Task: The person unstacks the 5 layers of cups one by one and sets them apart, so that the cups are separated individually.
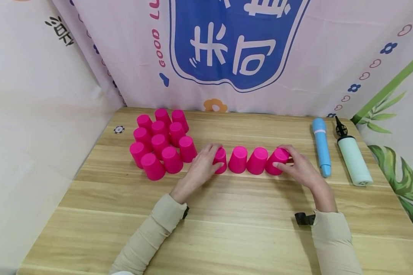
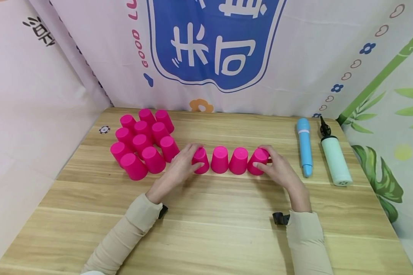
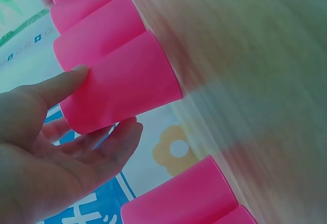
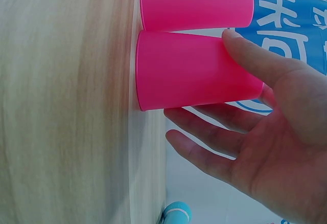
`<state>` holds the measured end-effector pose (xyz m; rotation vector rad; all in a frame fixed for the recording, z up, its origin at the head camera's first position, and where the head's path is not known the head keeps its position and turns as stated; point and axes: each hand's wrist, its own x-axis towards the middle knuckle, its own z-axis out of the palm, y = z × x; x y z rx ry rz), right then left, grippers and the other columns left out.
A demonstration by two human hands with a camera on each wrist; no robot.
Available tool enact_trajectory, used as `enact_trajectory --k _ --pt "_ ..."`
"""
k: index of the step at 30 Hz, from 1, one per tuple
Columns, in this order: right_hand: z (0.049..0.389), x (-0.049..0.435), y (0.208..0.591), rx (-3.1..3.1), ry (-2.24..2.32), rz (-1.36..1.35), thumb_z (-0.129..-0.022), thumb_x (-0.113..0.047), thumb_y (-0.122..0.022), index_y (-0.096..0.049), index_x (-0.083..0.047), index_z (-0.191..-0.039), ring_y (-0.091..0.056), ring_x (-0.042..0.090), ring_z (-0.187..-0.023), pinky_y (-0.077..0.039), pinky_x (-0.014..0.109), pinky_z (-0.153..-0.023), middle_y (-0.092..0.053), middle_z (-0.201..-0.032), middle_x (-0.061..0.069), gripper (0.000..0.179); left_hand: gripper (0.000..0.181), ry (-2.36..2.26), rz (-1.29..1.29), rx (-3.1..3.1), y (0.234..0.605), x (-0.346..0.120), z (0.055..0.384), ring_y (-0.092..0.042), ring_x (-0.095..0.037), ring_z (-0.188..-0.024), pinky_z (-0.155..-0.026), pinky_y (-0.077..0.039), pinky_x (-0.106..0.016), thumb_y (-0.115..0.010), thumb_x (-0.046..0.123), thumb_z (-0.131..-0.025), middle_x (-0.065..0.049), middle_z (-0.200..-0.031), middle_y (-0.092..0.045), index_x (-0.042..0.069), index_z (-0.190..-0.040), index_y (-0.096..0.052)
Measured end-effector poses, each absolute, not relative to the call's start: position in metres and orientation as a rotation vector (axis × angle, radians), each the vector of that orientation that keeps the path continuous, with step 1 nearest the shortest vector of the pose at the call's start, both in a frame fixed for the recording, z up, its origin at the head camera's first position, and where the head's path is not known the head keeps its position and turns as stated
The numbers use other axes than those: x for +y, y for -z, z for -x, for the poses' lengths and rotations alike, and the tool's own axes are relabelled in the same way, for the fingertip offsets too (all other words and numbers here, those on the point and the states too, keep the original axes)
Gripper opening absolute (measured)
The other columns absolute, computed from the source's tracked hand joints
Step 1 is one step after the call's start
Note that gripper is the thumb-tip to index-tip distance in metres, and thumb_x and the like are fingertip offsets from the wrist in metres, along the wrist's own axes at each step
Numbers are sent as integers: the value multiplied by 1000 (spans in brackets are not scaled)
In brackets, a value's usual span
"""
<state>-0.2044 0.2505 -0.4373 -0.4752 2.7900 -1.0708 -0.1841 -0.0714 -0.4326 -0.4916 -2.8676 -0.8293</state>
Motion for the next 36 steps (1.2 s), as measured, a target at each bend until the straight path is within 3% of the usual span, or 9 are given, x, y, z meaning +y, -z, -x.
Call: enact_trajectory --k 12,36 --pt "203 251 435 2788 1061 463 -93 -38 -63 -35 -8 -143 -55 41 -110 -50 52 -89 -56 -123 23 65 60 832 434 -2842 423 -75 185 -58 -24 -106 -82 -54 -44 -77 20 -83 -10 -122 -55 9 -135 -50" --pt "204 248 436 2784 1067 468 -93 -36 -63 -36 -7 -142 -55 42 -110 -49 53 -89 -56 -122 23 63 58 806 378 -2858 426 -78 186 -55 -24 -108 -84 -53 -44 -76 18 -84 -11 -124 -55 9 -135 -49"
